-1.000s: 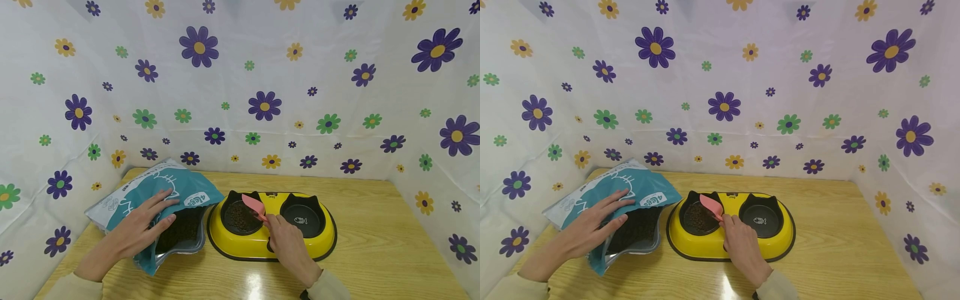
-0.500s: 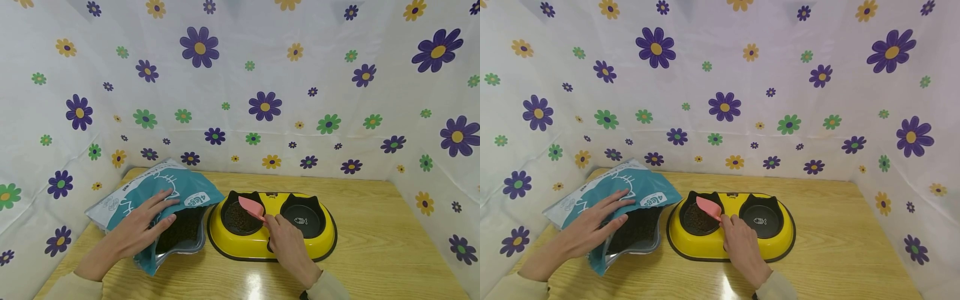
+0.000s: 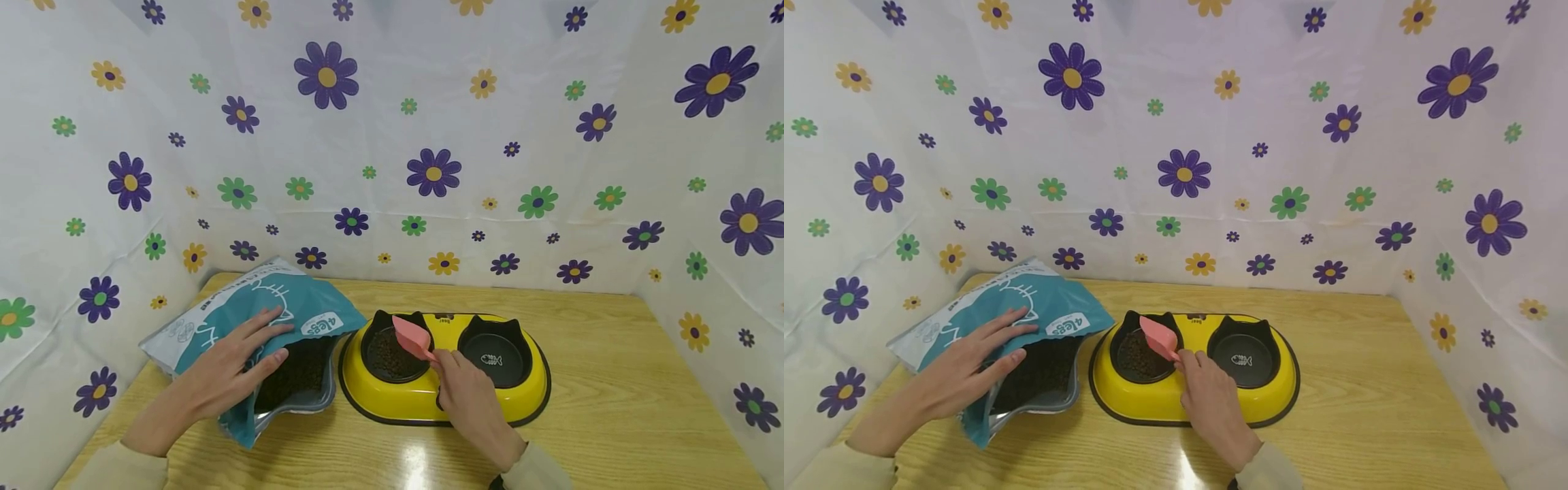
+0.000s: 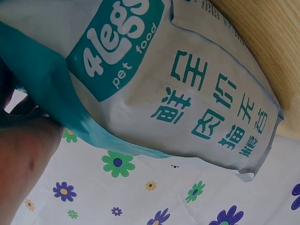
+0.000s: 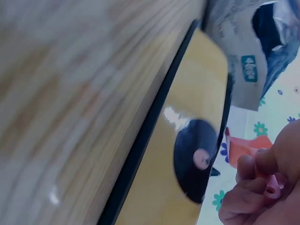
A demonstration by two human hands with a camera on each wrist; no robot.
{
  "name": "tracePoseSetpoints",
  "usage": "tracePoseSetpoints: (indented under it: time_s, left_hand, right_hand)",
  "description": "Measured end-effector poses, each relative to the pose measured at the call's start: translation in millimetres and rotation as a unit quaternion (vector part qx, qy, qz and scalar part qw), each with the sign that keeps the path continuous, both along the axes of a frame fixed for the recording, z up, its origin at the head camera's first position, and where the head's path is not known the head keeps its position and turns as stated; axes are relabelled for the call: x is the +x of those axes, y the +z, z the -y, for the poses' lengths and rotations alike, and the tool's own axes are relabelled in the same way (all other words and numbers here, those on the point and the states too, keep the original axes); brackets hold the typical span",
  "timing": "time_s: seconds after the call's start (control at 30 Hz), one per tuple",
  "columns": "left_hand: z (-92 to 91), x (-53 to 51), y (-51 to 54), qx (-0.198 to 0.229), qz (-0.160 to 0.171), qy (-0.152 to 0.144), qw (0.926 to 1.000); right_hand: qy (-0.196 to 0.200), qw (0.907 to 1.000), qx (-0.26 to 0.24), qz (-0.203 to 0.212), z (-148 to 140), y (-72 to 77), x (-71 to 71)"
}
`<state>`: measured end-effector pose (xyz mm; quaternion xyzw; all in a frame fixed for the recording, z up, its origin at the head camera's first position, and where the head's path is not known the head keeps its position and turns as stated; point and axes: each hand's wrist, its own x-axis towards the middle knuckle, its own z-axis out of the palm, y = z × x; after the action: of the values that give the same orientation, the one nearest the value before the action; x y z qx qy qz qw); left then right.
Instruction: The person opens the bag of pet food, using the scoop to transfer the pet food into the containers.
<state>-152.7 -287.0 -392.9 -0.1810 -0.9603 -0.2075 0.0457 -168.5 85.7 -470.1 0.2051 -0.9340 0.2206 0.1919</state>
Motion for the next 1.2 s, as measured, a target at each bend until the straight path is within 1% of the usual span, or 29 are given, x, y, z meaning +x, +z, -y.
tracePoseSetpoints:
  time_s: [0.07, 0.17, 0.23, 0.3, 0.37, 0.43, 0.6, 0.67, 0.73, 0.93, 1.07, 1.2]
  left_hand:
    - [0.2, 0.0, -0.2, -0.001, 0.000, 0.000, 1.0000]
    - [0.5, -0.2, -0.4, -0.001, 0.001, 0.000, 1.0000]
    - [0.6, -0.4, -0.6, 0.000, 0.001, 0.000, 1.0000]
    - [0.7, -0.5, -0.7, 0.000, 0.001, 0.000, 1.0000]
    - [0.8, -0.7, -0.8, 0.001, 0.001, -0.001, 1.0000]
    - [0.9, -0.8, -1.0, 0.003, 0.001, -0.001, 1.0000]
    - [1.0, -0.9, -1.3, 0.004, 0.001, -0.001, 1.0000]
    - [0.9, -0.8, -1.3, 0.003, 0.002, -0.001, 1.0000]
    - [0.9, -0.6, -1.2, 0.002, 0.003, 0.000, 1.0000]
    - [1.0, 0.1, -1.1, -0.003, 0.005, 0.006, 1.0000]
    - [0.8, 0.2, -1.6, 0.001, 0.005, 0.005, 1.0000]
    - [0.8, -0.2, -1.7, 0.003, 0.006, 0.005, 1.0000]
  right_hand:
    - [0.014, 0.9984, -0.041, 0.036, 2, 2.1, 1.3]
    - [0.033, 0.9904, -0.095, 0.095, 4, 5.2, 4.3]
    - [0.044, 0.9841, -0.117, 0.126, 5, 6.6, 6.1]
    - [0.055, 0.9795, -0.128, 0.145, 6, 7.5, 8.2]
    - [0.071, 0.9753, -0.140, 0.155, 5, 8.2, 10.4]
    - [0.095, 0.9692, -0.157, 0.164, 5, 8.5, 12.5]
    - [0.179, 0.9484, -0.188, 0.182, 7, 9.4, 17.1]
    - [0.205, 0.9440, -0.186, 0.180, 10, 9.9, 19.3]
    - [0.218, 0.9424, -0.176, 0.183, 15, 10.4, 21.5]
    - [0.236, 0.9462, -0.125, 0.183, 39, 14.9, 27.4]
    - [0.244, 0.9542, -0.082, 0.152, 55, 18.3, 30.7]
    - [0.230, 0.9632, -0.052, 0.129, 68, 22.4, 32.4]
